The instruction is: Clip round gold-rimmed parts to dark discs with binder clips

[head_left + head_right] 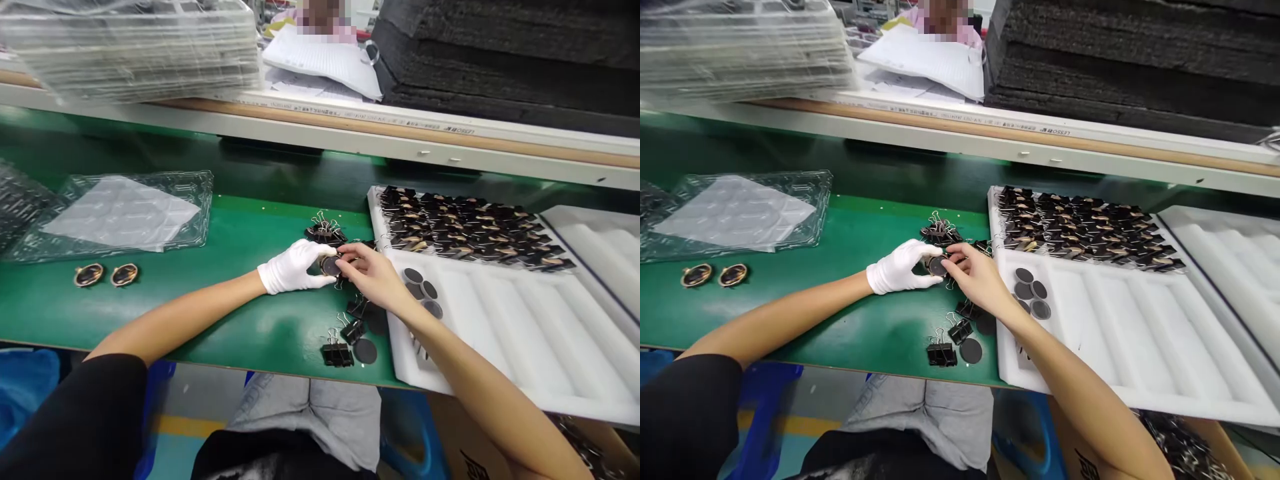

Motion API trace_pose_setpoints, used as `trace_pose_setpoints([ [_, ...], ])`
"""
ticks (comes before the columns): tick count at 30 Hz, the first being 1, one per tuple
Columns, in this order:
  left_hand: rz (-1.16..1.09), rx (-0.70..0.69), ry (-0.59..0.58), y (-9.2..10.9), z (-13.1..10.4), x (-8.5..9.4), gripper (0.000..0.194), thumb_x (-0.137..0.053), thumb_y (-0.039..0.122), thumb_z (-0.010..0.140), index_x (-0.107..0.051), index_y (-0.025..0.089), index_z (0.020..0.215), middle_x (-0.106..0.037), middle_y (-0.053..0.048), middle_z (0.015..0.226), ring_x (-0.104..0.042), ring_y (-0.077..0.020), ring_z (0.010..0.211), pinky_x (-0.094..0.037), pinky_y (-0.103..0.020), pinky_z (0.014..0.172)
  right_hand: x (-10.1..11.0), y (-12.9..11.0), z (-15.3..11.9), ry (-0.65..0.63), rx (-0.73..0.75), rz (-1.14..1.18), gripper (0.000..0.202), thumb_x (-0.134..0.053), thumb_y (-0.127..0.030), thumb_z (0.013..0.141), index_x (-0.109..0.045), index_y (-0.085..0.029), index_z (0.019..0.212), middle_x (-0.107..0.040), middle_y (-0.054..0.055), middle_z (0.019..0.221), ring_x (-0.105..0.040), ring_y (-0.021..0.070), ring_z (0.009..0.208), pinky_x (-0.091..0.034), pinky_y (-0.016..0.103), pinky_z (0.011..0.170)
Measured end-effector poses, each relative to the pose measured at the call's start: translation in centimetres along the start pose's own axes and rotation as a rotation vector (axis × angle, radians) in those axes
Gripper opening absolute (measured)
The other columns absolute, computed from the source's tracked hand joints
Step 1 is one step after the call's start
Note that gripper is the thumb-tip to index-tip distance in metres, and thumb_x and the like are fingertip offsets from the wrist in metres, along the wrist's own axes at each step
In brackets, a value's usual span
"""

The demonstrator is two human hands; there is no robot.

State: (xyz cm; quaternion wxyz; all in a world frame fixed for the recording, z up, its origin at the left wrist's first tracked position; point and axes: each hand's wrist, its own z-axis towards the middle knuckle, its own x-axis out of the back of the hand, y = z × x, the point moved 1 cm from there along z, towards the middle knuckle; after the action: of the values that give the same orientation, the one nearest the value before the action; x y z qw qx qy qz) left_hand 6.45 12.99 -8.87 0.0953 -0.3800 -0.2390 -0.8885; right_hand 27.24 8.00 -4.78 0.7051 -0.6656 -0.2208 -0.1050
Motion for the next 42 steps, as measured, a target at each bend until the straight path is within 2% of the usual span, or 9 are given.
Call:
trace_pose_setpoints([
  [4,-0.161,-0.017,0.067,0.1,-0.2,0.3,0.057,-0.076,0.047,0.088,-0.057,0.018,0.132,-0.077,-0.010,0.109,-0.076,-0.0242,0.098,-0.058,-0.038,0.086,-0.5,0.2,0.0,-0.023,0.032,0.043,0.028,-0.063,-0.045,0.095,-0.073,-0.020,0.103,-0.075,0.006,0.087,-0.071,0.0207,0.073,-0.056,0.037,0.071],
  [10,-0.427,0.226,0.101,0.7,-0.2,0.2,0.040,-0.065,0.024,0.096,-0.056,0.018,0.134,-0.075,0.000,0.092,-0.070,-0.0103,0.077,-0.057,-0.026,0.076,-0.8,-0.2,0.0,-0.054,0.067,0.052,0.029,-0.071,-0.043,0.092,-0.075,-0.020,0.109,-0.078,0.008,0.100,-0.073,0.0224,0.085,-0.058,0.037,0.075],
  [12,-0.420,0.232,0.095,0.8,-0.2,0.2,0.042,-0.065,0.027,0.096,-0.054,0.017,0.135,-0.074,0.000,0.091,-0.069,-0.0101,0.077,-0.056,-0.026,0.075,-0.1,-0.7,0.0,-0.081,0.067,0.059,0.028,-0.074,-0.042,0.089,-0.077,-0.019,0.107,-0.079,0.008,0.099,-0.072,0.0217,0.083,-0.058,0.036,0.074],
  [15,-0.308,0.202,0.035,1.1,-0.1,0.2,0.044,-0.061,0.038,0.099,-0.052,0.017,0.136,-0.071,0.000,0.088,-0.067,-0.0119,0.073,-0.054,-0.030,0.075,1.7,-1.4,-0.1,0.086,0.065,0.142,0.024,-0.079,-0.039,0.086,-0.079,-0.020,0.102,-0.079,0.007,0.096,-0.072,0.0207,0.084,-0.058,0.035,0.078],
  [19,0.079,0.102,-0.200,2.0,0.8,-0.9,0.057,-0.063,0.069,0.091,-0.065,0.017,0.114,-0.072,-0.006,0.086,-0.069,-0.0218,0.077,-0.047,-0.036,0.072,3.7,-1.2,-0.1,0.277,0.017,0.417,0.025,-0.087,-0.041,0.080,-0.079,-0.022,0.094,-0.077,0.004,0.090,-0.067,0.0160,0.076,-0.053,0.028,0.068],
  [23,0.203,0.148,-0.357,2.7,2.0,-2.3,0.063,-0.054,0.078,0.090,-0.065,0.017,0.081,-0.069,-0.009,0.071,-0.067,-0.0243,0.068,-0.036,-0.034,0.061,3.9,-0.5,-0.1,0.209,-0.055,0.575,0.030,-0.092,-0.043,0.075,-0.081,-0.022,0.092,-0.075,0.003,0.085,-0.061,0.0140,0.070,-0.047,0.026,0.061],
  [27,0.047,0.333,-0.247,2.6,1.9,-1.9,0.055,-0.048,0.057,0.100,-0.051,0.019,0.059,-0.060,-0.007,0.057,-0.058,-0.0188,0.057,-0.030,-0.032,0.059,3.6,0.0,-0.3,0.140,-0.037,0.618,0.030,-0.089,-0.045,0.078,-0.080,-0.023,0.096,-0.075,0.003,0.092,-0.062,0.0136,0.073,-0.050,0.026,0.067],
  [36,-0.343,0.444,-0.135,2.3,0.9,-0.2,0.045,-0.022,0.044,0.109,-0.040,0.024,0.072,-0.051,0.002,0.055,-0.050,-0.0125,0.051,-0.046,-0.027,0.056,1.7,-0.5,-1.0,-0.138,0.068,0.459,0.029,-0.087,-0.046,0.081,-0.081,-0.022,0.096,-0.072,0.012,0.132,-0.064,0.0266,0.130,-0.051,0.043,0.111],
  [42,-0.442,0.502,-0.191,2.5,1.3,0.2,0.056,-0.017,0.051,0.107,-0.039,0.023,0.064,-0.044,0.002,0.052,-0.043,-0.0118,0.050,-0.041,-0.028,0.056,1.0,0.1,-1.2,-0.099,-0.058,0.517,0.032,-0.092,-0.045,0.075,-0.080,-0.021,0.092,-0.077,0.009,0.115,-0.074,0.0229,0.105,-0.057,0.043,0.103],
])
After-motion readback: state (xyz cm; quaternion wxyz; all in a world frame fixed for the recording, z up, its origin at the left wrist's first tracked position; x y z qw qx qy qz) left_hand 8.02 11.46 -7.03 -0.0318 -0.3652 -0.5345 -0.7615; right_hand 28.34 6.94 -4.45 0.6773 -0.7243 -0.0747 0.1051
